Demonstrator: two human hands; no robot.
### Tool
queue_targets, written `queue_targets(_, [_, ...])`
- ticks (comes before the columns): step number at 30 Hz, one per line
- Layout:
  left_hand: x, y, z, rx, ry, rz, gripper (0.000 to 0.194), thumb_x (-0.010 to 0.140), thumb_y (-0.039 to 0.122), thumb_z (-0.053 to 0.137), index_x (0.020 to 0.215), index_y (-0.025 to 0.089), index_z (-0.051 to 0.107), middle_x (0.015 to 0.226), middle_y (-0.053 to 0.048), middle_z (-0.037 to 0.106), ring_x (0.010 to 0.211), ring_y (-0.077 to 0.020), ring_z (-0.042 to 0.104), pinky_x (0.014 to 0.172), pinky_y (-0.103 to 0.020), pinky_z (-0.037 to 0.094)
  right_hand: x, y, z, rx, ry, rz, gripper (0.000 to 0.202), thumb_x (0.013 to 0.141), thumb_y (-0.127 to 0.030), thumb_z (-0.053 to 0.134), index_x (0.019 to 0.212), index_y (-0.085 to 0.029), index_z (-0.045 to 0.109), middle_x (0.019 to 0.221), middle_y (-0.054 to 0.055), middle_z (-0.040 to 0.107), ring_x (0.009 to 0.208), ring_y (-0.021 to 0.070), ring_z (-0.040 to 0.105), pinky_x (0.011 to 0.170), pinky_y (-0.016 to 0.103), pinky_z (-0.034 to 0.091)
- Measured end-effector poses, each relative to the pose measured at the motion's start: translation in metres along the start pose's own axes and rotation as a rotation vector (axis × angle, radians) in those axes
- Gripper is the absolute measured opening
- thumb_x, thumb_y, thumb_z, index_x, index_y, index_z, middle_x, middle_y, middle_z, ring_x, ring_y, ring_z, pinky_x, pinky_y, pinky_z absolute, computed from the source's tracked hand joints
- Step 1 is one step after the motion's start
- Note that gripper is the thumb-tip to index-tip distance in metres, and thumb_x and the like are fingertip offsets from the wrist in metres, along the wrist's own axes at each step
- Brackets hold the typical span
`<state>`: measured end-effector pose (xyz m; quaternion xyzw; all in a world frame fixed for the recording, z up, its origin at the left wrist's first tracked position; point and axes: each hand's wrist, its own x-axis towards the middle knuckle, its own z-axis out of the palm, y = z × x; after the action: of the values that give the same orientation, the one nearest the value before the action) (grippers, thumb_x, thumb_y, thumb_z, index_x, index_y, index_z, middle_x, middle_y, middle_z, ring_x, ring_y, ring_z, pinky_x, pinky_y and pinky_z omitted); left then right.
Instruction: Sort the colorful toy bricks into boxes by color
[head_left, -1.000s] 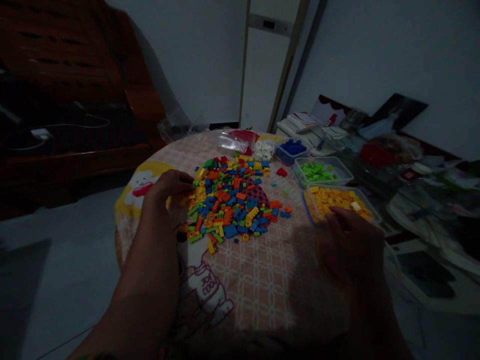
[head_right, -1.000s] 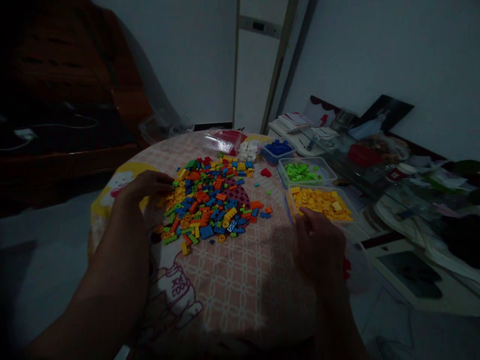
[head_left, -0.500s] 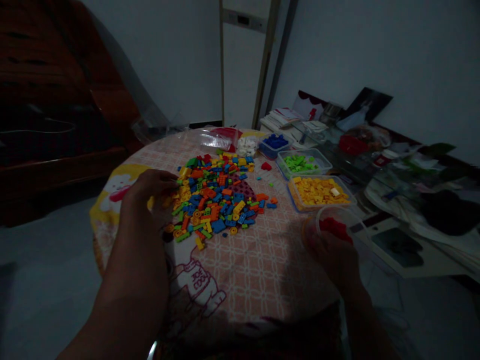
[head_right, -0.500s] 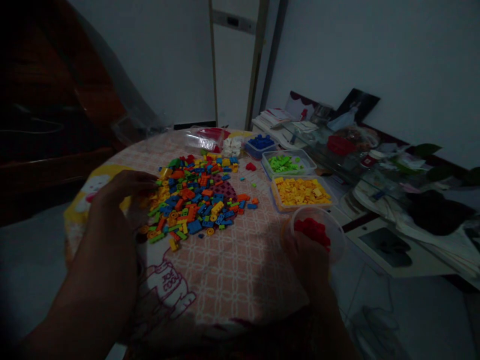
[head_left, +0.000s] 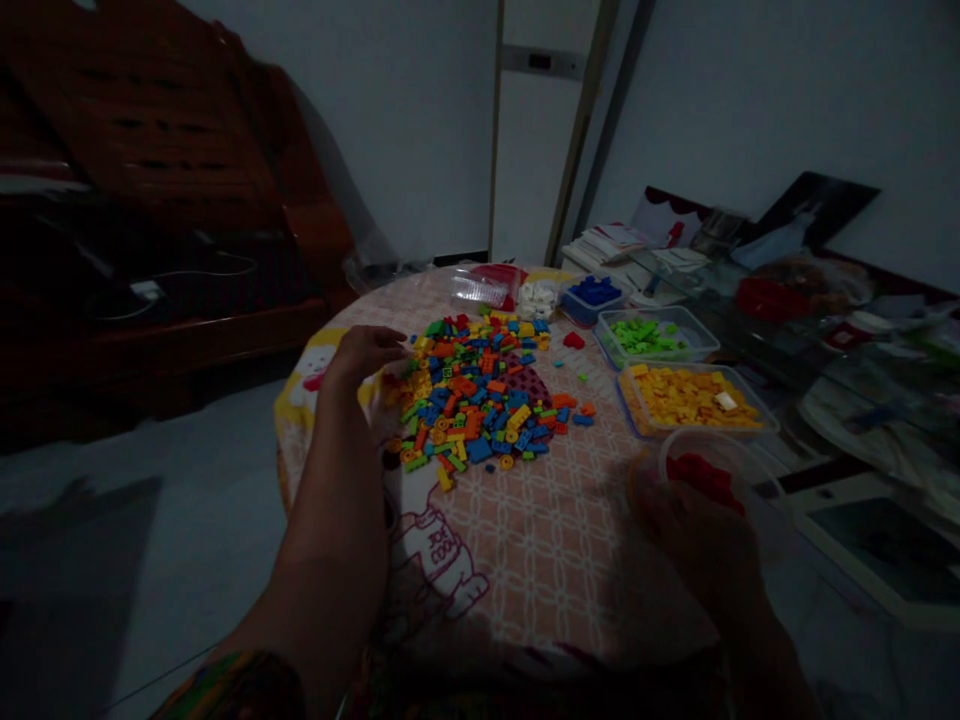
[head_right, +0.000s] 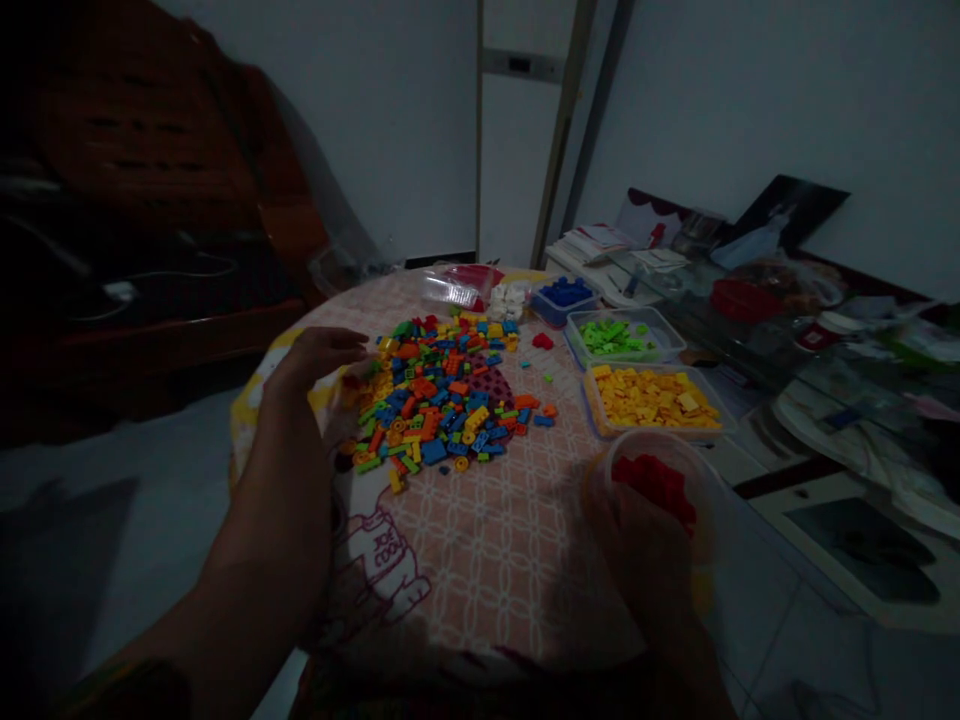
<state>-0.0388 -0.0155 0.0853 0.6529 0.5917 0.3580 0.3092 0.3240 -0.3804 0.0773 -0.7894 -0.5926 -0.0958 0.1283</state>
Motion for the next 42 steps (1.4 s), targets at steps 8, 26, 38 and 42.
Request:
queue_targets(8, [-0.012,0.037,-0.006,-0.203,0.159,0.193,0.036,0.066,0.026,0.079,0.100,0.015,0.080,0.091,-0.008,0.078,0.084,-0.0221,0.071,0.078,-0.032,0.056,0.017,-0.029,-0.013,0.105,0.310,-0.127,0.033,0.102,-0.038,0.045,0.112,-0.016,0.068,0.102,0.015,0.073,0.094,0.0259,0.067,0.082,0.037,0.052])
queue_targets(26, [-0.029,-0.012,0.002,0.196,0.218,-0.058,0.023,0.067,0.013,0.065,0.084,0.021,0.080,0.086,-0.005,0.079,0.091,-0.0242,0.072,0.084,-0.031,0.053,0.104,-0.095,0.117,0.299,0.051,-0.371,0.051,0.102,-0.035,0.044,0.147,-0.013,0.054,0.145,0.020,0.059,0.136,0.0324,0.053,0.116,0.056,0.036])
queue_targets(38, [-0.038,-0.044,0.017,-0.103,0.088,-0.113,0.019,0.052,0.031,0.085,0.060,0.021,0.071,0.066,-0.007,0.069,0.065,-0.0198,0.059,0.059,-0.030,0.041,0.104,-0.093,0.120,0.432,0.074,-0.361,0.049,0.102,-0.037,0.044,0.140,-0.011,0.060,0.138,0.020,0.065,0.129,0.0299,0.058,0.117,0.053,0.034])
queue_targets(42, [-0.037,-0.050,0.020,-0.055,0.141,-0.087,0.028,0.060,0.045,0.081,0.062,0.020,0.069,0.062,-0.006,0.066,0.060,-0.0175,0.055,0.055,-0.028,0.037,0.104,-0.093,0.120,0.449,0.062,-0.342,0.048,0.101,-0.036,0.045,0.139,-0.011,0.061,0.138,0.019,0.065,0.129,0.0298,0.059,0.118,0.053,0.033])
